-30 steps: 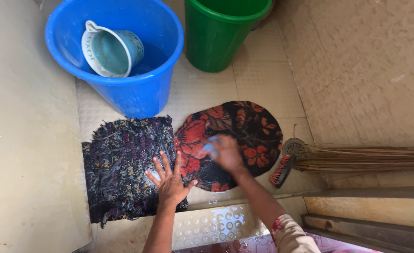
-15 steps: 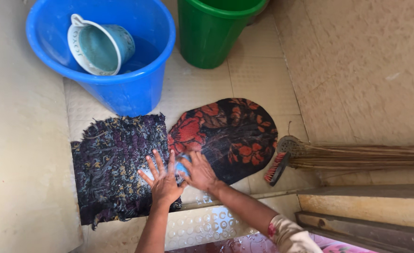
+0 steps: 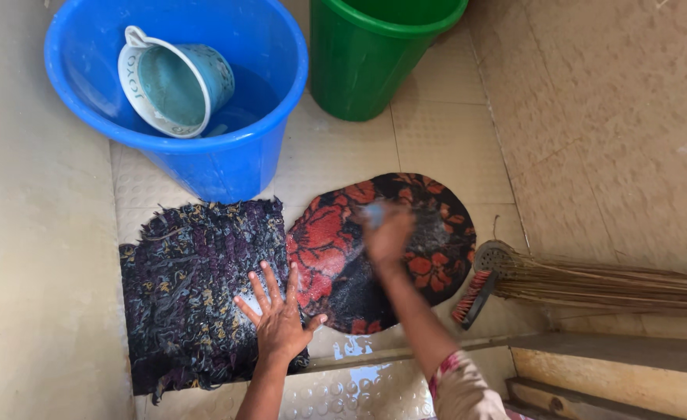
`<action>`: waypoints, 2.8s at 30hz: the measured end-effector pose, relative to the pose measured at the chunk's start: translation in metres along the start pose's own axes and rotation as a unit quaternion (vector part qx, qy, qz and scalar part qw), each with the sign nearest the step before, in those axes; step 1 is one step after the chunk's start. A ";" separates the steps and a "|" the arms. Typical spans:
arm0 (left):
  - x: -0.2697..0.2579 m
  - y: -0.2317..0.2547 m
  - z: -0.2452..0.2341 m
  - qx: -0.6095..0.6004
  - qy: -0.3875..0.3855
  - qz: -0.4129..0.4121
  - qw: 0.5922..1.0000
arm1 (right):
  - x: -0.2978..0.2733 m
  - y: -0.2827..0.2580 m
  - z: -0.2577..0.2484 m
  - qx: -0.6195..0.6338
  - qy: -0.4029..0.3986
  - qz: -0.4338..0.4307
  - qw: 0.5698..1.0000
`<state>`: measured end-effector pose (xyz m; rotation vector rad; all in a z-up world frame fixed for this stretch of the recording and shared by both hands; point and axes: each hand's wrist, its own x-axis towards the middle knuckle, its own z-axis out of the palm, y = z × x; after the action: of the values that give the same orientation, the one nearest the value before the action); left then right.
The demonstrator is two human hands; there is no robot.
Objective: The person washes two floor mats on the floor of a bathroom by rinsing them in buckets of water, applying soap, and scrubbing them with a brush and by hand.
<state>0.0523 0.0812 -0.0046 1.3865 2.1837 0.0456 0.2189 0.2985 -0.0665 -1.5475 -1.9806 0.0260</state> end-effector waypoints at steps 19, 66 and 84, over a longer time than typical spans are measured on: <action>0.001 -0.001 0.000 -0.018 0.019 -0.004 1.000 | 0.070 0.091 0.011 -0.059 0.018 -0.013 0.998; 0.027 -0.020 0.069 -0.013 0.245 0.083 0.966 | -0.051 0.031 -0.039 -0.053 -0.047 -0.044 0.997; 0.045 0.016 0.010 0.090 0.155 -0.008 0.984 | -0.024 0.044 -0.042 0.083 -0.202 -0.164 0.962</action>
<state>0.0559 0.1242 -0.0277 1.5466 2.5066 0.0629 0.2801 0.2765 -0.0600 -1.1558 -2.4619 0.3890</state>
